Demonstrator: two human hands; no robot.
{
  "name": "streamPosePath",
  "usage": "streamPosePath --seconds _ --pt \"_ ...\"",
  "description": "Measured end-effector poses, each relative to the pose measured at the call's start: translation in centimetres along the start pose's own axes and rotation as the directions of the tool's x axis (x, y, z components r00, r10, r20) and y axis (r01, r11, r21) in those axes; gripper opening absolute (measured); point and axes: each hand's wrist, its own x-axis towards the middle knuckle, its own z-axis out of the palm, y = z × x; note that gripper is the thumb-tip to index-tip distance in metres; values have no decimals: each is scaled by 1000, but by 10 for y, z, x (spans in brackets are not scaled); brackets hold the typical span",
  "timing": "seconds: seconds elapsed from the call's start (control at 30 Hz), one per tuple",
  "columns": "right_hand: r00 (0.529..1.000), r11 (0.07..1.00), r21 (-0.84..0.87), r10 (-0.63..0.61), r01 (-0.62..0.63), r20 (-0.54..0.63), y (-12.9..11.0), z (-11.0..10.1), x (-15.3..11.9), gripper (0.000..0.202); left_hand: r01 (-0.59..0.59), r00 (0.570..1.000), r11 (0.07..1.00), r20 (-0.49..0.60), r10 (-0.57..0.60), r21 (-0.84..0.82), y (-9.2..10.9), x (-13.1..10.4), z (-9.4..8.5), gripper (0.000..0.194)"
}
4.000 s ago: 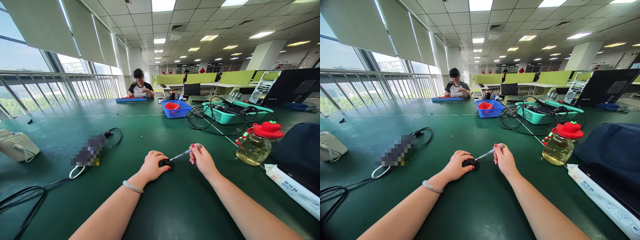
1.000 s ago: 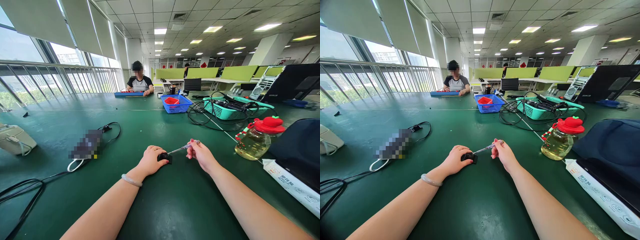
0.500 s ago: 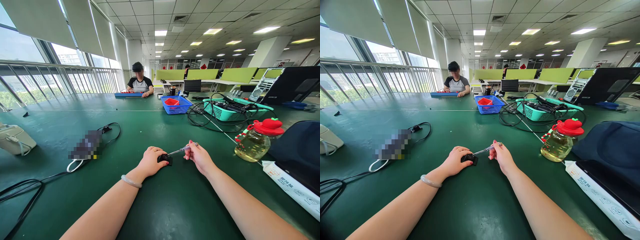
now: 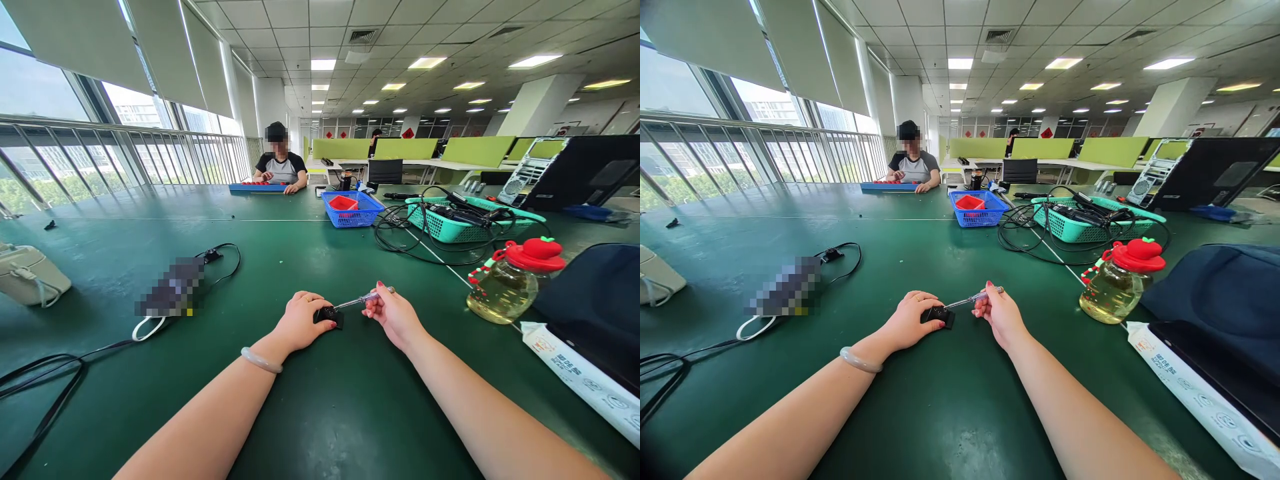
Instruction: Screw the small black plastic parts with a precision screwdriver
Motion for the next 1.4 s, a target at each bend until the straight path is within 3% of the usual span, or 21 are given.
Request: streamPosePath --seconds 0.5,0.93,1.13,1.4 --pt "999 999 -23 -33 33 25 0 5 -1 44 8 1000 1000 -17 -8 15 -2 2 3 35" --pt "975 963 -158 -211 220 74 -4 3 -4 54 9 1000 1000 -9 -9 14 0 1 1 37" --pt "939 915 -213 -339 344 60 -9 2 -8 52 16 1000 1000 3 -16 9 1 0 0 37" --pt "913 847 -341 -379 408 151 -4 12 -23 51 0 1000 1000 -11 0 24 2 0 -1 34"
